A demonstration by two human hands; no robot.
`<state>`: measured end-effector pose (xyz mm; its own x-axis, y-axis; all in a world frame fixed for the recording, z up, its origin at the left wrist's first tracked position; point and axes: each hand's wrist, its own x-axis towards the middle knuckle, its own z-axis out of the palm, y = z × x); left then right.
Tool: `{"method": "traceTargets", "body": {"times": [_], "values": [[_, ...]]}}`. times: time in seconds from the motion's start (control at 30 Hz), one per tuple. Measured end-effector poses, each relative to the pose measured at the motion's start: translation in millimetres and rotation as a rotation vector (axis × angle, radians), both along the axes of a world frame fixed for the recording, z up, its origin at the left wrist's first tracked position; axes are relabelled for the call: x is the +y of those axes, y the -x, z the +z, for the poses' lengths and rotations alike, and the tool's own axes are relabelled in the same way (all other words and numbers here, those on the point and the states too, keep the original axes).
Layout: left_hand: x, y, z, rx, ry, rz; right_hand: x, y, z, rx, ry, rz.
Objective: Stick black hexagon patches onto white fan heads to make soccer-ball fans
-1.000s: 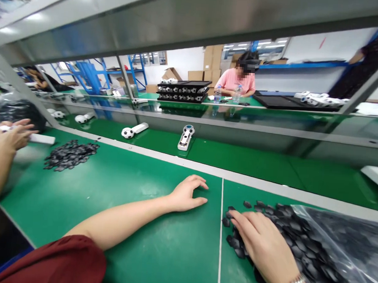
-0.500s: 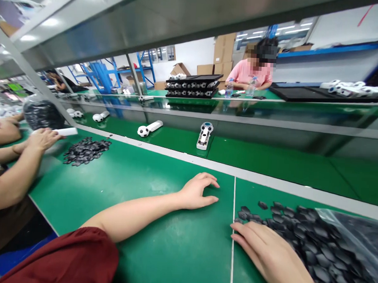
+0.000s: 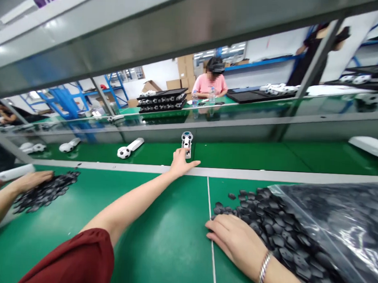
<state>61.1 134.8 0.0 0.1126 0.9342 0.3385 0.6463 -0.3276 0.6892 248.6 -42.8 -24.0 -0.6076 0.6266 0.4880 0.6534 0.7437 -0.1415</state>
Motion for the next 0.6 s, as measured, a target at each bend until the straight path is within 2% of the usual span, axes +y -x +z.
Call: {"method": "traceTargets", "body": {"times": [0.13,0.3,0.43,0.6], "values": [[42,-12,-2.8,-0.067,0.036,0.037,-1,3,1.8,0.012,0.042,-0.004],[72,3,-16.2,-0.283,0.163,0.093,0,8,-2.2,-0.008,0.075,-0.012],[83,21,-20.6,-0.542,0.320,0.079,0,11,-4.1,-0.004,0.092,-0.008],[81,26,-23.9,-0.808,0.430,0.009,-2,10,3.3,-0.025,0.102,-0.002]]}}
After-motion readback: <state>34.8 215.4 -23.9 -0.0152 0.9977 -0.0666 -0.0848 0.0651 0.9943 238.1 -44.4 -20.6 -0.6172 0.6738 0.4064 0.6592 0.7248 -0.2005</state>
